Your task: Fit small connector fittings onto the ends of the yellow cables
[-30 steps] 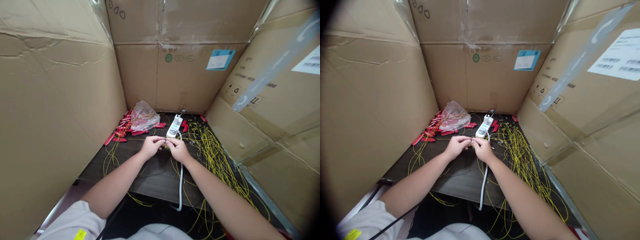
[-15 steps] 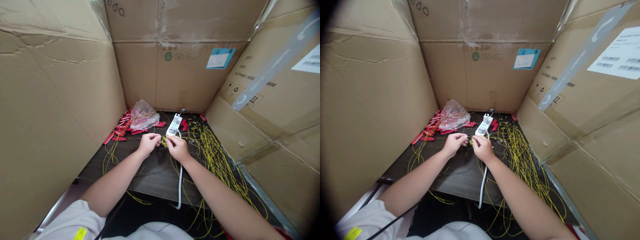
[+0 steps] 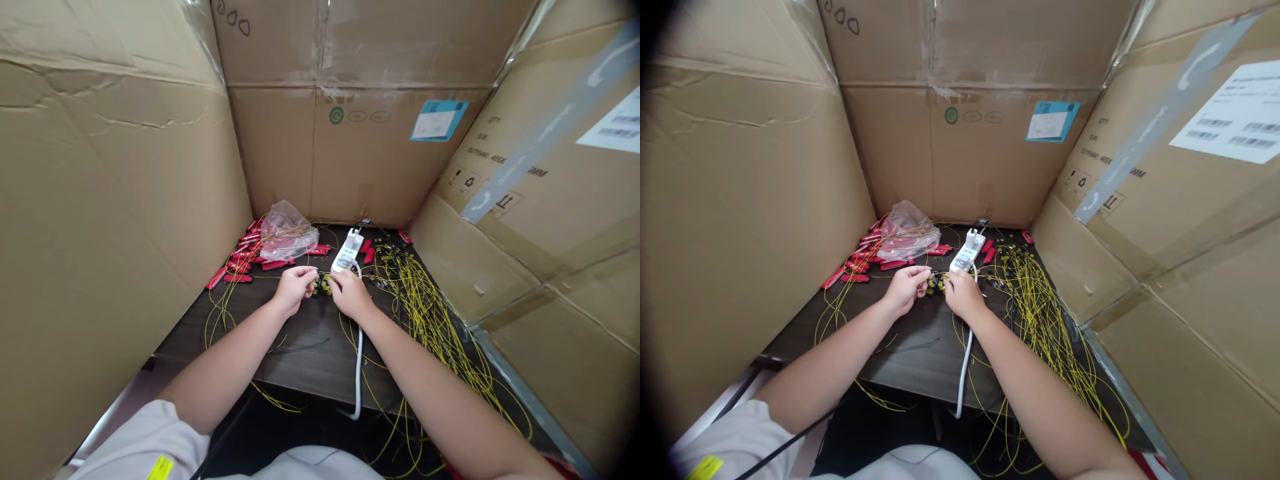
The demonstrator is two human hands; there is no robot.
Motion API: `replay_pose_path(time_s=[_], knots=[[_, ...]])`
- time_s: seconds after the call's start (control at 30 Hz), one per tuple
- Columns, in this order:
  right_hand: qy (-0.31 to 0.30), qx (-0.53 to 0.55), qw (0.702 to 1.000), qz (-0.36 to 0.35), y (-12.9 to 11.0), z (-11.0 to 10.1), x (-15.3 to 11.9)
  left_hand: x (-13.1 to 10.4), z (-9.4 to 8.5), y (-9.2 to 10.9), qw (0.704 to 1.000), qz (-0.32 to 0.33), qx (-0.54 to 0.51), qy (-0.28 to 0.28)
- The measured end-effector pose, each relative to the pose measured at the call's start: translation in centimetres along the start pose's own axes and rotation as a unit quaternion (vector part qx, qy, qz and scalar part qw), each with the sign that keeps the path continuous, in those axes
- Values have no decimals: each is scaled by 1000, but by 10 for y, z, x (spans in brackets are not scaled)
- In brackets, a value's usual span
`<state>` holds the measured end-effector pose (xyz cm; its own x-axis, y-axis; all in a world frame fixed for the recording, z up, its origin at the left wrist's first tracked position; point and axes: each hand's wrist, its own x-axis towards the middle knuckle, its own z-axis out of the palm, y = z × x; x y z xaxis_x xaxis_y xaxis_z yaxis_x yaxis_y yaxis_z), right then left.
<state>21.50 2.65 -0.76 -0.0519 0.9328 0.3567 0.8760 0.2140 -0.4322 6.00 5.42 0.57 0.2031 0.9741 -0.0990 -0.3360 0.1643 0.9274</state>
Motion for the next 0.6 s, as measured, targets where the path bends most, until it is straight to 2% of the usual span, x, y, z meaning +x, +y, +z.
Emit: replay_pose_path(time_s=[0.17,0.6], knots=[[-79,-73,994,30,-11,-5,7,-1,2,2,1000,-10,4,-8],[-102,-113,988,5,-11,-5,7,0,1,0,1000,-8,21,-7]])
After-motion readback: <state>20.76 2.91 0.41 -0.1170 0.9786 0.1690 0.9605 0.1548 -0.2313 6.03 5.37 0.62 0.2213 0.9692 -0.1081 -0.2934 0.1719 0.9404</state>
